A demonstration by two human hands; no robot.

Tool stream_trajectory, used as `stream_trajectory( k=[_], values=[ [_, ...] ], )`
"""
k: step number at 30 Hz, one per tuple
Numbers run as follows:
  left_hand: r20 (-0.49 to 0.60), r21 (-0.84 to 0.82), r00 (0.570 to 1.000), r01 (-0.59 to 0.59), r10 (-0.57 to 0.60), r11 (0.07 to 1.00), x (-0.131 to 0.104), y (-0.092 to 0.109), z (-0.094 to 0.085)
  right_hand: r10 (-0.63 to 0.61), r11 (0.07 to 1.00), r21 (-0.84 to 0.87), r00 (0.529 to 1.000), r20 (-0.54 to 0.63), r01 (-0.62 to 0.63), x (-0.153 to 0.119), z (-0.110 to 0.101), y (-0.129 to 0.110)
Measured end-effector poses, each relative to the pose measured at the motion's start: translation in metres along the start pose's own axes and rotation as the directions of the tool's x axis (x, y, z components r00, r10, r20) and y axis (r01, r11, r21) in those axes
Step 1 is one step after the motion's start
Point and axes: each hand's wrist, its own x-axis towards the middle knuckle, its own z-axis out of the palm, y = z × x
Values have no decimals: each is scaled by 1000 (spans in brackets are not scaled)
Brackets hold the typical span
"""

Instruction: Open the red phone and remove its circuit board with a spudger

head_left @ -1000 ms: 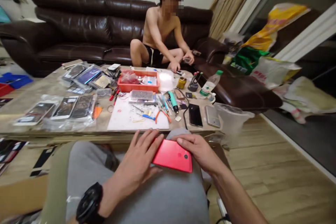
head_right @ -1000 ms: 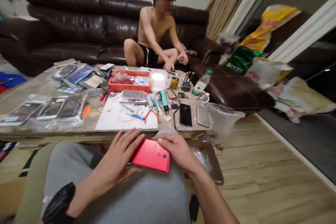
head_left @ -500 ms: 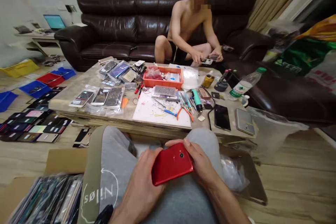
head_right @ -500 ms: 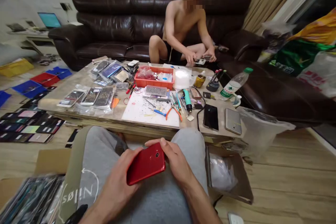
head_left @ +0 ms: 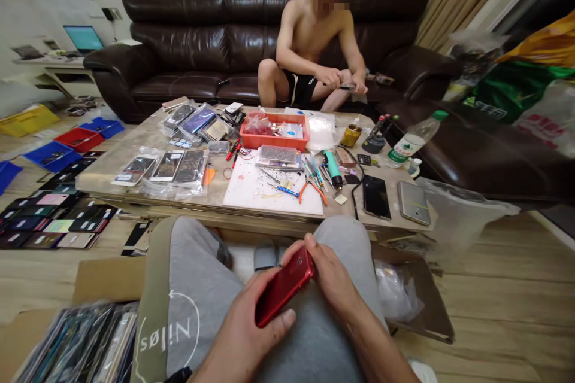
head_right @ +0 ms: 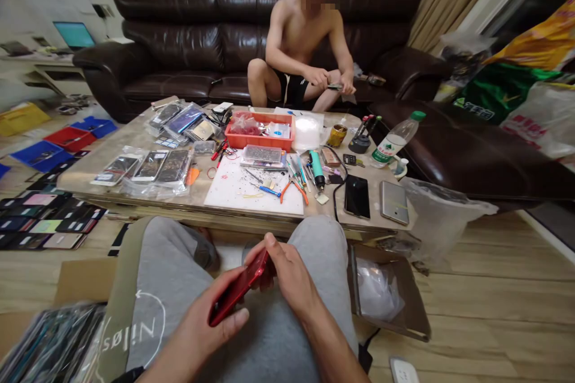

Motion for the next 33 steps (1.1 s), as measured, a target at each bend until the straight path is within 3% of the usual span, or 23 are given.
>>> stream_trajectory(
  k=[8, 12, 16, 20, 24, 28, 33],
  values=[
    [72, -136, 997, 23, -13, 990, -12, 4, -2, 47, 999, -7, 998, -49, -48, 4, 4, 9],
    [146, -282, 985, 128, -90, 951, -17, 12, -1, 75, 996, -36, 994, -79, -78, 5, 5, 15],
    [260, -520, 954, 267, -148, 811, -17, 12, 8, 80, 995, -47, 990, -114, -85, 5, 7, 19],
    [383, -690, 905, 414, -186, 593, -13, 14, 12, 86, 996, -23, 988, -126, -89, 5, 9, 17],
    [488, -767, 862, 497, -132, 407, -10, 21, 7, 84, 996, -10, 983, -164, -86, 7, 10, 14],
    [517, -780, 853, 502, -66, 374, -8, 28, 0, 78, 997, 21, 974, -214, -75, 11, 12, 14],
    [485, -789, 871, 473, -76, 391, -10, 35, -4, 87, 996, 55, 973, -214, -77, 13, 15, 15]
  ],
)
